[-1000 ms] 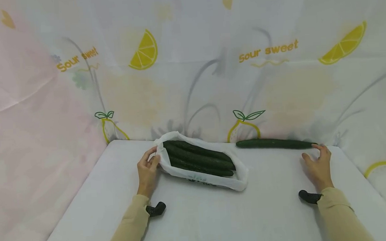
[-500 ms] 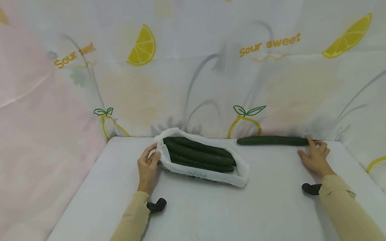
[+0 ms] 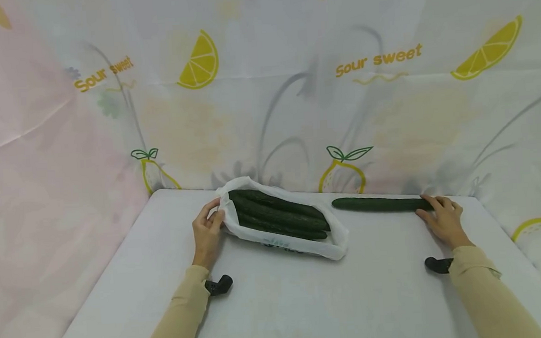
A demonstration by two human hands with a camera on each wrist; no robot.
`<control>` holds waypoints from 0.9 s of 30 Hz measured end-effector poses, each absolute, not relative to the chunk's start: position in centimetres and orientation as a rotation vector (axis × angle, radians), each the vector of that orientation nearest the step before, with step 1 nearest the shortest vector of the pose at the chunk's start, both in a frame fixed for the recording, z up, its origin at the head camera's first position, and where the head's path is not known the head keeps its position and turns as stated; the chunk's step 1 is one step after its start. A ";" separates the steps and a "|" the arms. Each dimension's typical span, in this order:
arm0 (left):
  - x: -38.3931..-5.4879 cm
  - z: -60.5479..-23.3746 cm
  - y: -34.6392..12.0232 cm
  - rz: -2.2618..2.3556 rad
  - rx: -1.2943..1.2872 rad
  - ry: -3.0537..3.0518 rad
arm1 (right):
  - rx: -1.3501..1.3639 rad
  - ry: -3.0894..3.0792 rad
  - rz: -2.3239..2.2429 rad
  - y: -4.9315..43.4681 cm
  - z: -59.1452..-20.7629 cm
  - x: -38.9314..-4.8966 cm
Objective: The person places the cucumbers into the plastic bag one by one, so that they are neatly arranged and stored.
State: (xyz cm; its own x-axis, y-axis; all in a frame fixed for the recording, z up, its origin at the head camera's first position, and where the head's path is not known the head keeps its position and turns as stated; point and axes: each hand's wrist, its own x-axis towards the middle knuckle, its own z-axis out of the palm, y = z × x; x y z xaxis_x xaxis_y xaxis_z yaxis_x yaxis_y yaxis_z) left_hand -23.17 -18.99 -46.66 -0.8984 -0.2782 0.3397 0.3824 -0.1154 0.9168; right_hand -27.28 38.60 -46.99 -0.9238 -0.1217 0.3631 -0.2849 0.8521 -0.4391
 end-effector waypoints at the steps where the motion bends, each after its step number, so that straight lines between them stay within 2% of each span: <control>1: -23.2 -46.7 -19.0 -2.062 -0.114 -1.731 | 0.309 -2.701 0.699 38.7 -47.0 -27.2; 17: -23.2 -46.0 -19.2 -2.073 -0.113 -1.720 | 0.328 -2.752 0.735 38.8 -46.7 -26.0; 27: -23.4 -46.8 -19.2 -2.070 -0.142 -1.706 | 0.129 -2.752 0.892 38.3 -47.0 -23.1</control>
State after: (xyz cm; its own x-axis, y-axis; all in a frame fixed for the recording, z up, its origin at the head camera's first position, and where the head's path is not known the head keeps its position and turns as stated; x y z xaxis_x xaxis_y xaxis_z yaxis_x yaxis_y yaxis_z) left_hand -23.37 -19.19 -46.77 -0.8928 -0.2754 0.3565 0.4025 -0.1324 0.9058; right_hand -23.08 38.34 -47.04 -0.9661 -0.0087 0.2579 -0.1584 0.8090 -0.5660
